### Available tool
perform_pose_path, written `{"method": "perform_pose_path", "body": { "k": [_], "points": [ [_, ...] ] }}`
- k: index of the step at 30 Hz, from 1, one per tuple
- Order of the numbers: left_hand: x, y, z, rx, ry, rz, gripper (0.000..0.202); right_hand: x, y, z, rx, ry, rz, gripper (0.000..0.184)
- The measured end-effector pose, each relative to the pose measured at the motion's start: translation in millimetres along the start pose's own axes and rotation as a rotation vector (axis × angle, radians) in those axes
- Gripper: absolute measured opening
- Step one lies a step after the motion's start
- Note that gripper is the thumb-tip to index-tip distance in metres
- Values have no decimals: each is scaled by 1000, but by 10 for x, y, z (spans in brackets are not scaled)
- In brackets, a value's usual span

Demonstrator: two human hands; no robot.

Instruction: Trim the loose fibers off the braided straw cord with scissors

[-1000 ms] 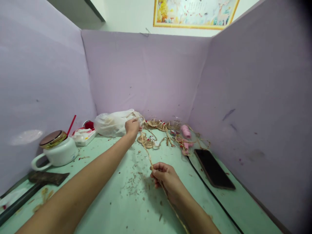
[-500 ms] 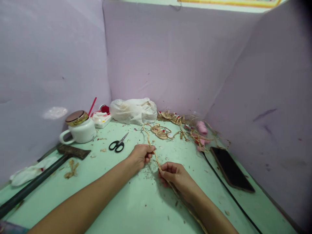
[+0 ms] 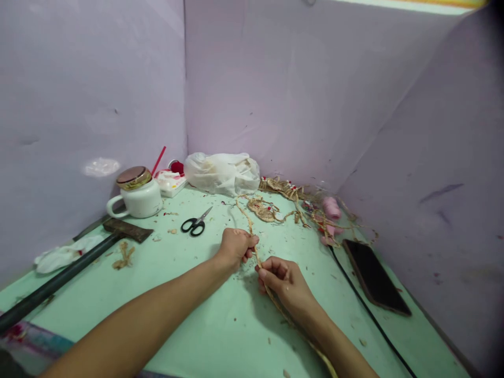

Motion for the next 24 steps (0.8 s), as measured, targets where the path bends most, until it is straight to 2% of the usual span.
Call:
{"method": "perform_pose_path", "body": {
  "k": [4, 6, 8, 11, 12, 14, 16, 19, 24],
  "points": [
    [-42, 20, -58, -166, -105, 41, 22, -17, 16, -23, -31, -27, -26, 20],
    [-90, 129, -143, -289, -173, 67, 19, -53, 57, -86, -65, -90, -51, 19],
    [-162, 362, -287, -427, -266, 20, 17, -86, 117, -130, -98, -130, -94, 20],
    [-266, 867, -557, -637, -421, -214, 14, -107, 193, -135, -133, -147, -160, 21],
    [-292, 1013, -618, -709, -446, -280, 13, -105, 205, -124, -140, -148, -173, 22],
    [-344, 1204, -652, -853, -441, -338, 8, -97, 223, -101, -144, -151, -202, 23],
    [-396, 1274, -600, -974, -397, -347, 4, -89, 238, -84, -131, -154, -233, 24],
    [-460, 1250, -475, -1082, -337, -345, 10, -93, 249, -75, -104, -150, -247, 24],
    [-479, 1231, -467, -1044, -352, -357, 12, -105, 262, -65, -81, -134, -255, 23]
  ]
}}
Point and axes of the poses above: each hand's wrist, its own x-axis away from the middle knuckle, its own y-axis out of the back of the hand, z = x × y, the point moved 6 cm from there along -x, towards the middle knuckle, and after that the axes turned 8 degrees about -z, right-handed, at the moved point
